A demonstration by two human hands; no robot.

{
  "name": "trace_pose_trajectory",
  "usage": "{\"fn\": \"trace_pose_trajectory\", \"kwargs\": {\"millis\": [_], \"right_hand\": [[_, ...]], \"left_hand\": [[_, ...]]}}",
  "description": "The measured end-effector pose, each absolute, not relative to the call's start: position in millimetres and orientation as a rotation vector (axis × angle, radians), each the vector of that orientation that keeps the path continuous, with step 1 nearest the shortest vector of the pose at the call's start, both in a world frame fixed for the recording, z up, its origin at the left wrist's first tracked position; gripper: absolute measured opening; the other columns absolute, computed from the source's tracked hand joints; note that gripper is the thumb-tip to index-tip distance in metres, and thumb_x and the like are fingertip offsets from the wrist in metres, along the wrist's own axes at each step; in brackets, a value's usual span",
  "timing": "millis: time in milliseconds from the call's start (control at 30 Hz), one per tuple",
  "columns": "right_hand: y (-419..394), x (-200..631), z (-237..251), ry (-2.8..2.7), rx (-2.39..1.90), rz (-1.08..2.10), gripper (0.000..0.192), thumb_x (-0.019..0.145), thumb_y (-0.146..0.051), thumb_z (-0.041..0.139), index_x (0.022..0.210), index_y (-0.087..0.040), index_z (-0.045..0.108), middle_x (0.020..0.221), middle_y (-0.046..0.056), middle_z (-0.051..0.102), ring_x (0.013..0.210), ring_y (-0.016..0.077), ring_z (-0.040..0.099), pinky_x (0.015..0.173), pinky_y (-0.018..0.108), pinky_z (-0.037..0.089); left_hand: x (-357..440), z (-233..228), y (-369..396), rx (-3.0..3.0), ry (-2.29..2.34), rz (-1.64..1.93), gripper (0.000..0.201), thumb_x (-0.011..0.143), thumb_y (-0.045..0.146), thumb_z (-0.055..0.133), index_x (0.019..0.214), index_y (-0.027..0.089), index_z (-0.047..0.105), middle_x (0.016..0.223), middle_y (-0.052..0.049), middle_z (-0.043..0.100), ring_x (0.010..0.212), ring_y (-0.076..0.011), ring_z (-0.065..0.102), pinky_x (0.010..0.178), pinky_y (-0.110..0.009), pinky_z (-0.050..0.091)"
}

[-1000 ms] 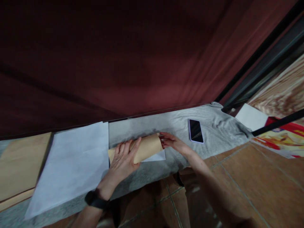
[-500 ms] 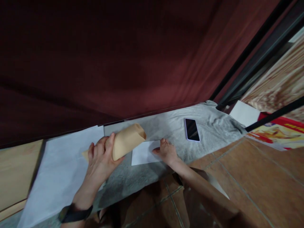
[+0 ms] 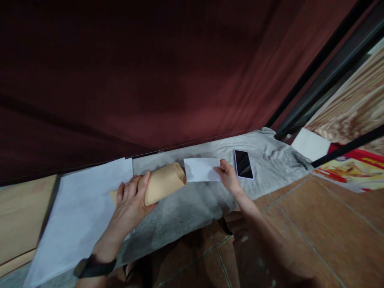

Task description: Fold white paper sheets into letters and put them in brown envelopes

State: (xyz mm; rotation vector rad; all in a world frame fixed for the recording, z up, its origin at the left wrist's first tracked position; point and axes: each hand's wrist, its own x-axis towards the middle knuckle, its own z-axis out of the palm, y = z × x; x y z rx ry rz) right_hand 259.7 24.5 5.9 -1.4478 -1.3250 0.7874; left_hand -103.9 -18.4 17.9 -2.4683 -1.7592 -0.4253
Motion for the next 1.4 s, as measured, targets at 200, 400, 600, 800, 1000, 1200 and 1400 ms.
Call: {"fn": "trace_pose_trajectory", "kwargs": {"millis": [200, 400, 600, 800, 1000, 1200, 1400], "right_hand": [[25.8, 259.5, 15.0, -1.122, -1.279, 0.888, 0.037, 0.074, -0.057, 0.067, 0.074, -0.021, 0.059, 0.063, -0.002, 0.055, 0.061, 0.0136, 0.045, 0.058, 0.026, 0.039], [24.6, 258.4, 9.4, -1.384, -1.371, 0.877, 0.042, 0.081, -0.059, 0.060, 0.064, -0.021, 0.056, 0.064, 0.000, 0.055, 0.065, 0.0152, 0.047, 0.061, 0.027, 0.040], [27.8, 272.9, -0.4, -1.555, -1.424, 0.967, 0.032, 0.081, -0.047, 0.058, 0.066, -0.019, 0.058, 0.061, -0.002, 0.053, 0.060, 0.0134, 0.046, 0.057, 0.025, 0.037], [27.9, 277.9, 0.5, -1.567, -1.459, 1.029, 0.023, 0.080, -0.038, 0.058, 0.071, -0.017, 0.065, 0.063, -0.003, 0.059, 0.062, 0.0140, 0.051, 0.059, 0.024, 0.040], [21.8, 262.7, 6.2, -1.553, -1.401, 1.124, 0.023, 0.082, -0.035, 0.058, 0.084, -0.016, 0.072, 0.070, -0.001, 0.065, 0.064, 0.0148, 0.055, 0.061, 0.024, 0.043], [12.4, 236.5, 6.5, -1.591, -1.358, 1.133, 0.030, 0.091, -0.043, 0.058, 0.084, -0.018, 0.073, 0.078, 0.001, 0.065, 0.072, 0.0163, 0.059, 0.064, 0.026, 0.046], [8.4, 218.7, 6.2, -1.755, -1.367, 0.942, 0.034, 0.095, -0.032, 0.058, 0.065, -0.020, 0.068, 0.109, 0.008, 0.065, 0.112, 0.0206, 0.059, 0.095, 0.032, 0.049]], "left_hand": [[-101.1, 16.2, -16.9, -2.489, -1.793, -0.434, 0.105, 0.075, 0.041, 0.066, 0.161, 0.021, 0.009, 0.146, -0.020, 0.042, 0.141, -0.0380, 0.038, 0.119, -0.062, 0.021], [-98.4, 17.3, -16.7, -2.476, -1.750, -0.472, 0.098, 0.078, 0.041, 0.063, 0.160, 0.019, 0.014, 0.144, -0.021, 0.044, 0.140, -0.0393, 0.039, 0.119, -0.065, 0.016], [-93.5, 15.2, -16.3, -2.432, -1.730, -0.465, 0.093, 0.080, 0.042, 0.061, 0.159, 0.017, 0.018, 0.145, -0.022, 0.044, 0.143, -0.0406, 0.034, 0.119, -0.066, 0.012], [-93.6, 12.3, -16.1, -2.421, -1.727, -0.463, 0.093, 0.082, 0.043, 0.059, 0.160, 0.016, 0.016, 0.147, -0.023, 0.043, 0.146, -0.0406, 0.030, 0.119, -0.067, 0.009], [-83.6, 11.3, -15.7, -2.494, -1.659, -0.482, 0.091, 0.082, 0.040, 0.060, 0.160, 0.018, 0.018, 0.148, -0.021, 0.043, 0.146, -0.0396, 0.030, 0.120, -0.065, 0.010], [-63.7, 11.6, -15.3, -2.541, -1.616, -0.522, 0.091, 0.080, 0.037, 0.062, 0.159, 0.017, 0.021, 0.147, -0.022, 0.045, 0.144, -0.0403, 0.034, 0.120, -0.063, 0.014], [-53.0, 5.7, -13.0, -2.562, -1.587, -0.574, 0.094, 0.079, 0.033, 0.063, 0.160, 0.017, 0.017, 0.146, -0.021, 0.046, 0.145, -0.0397, 0.034, 0.120, -0.061, 0.017]]}}
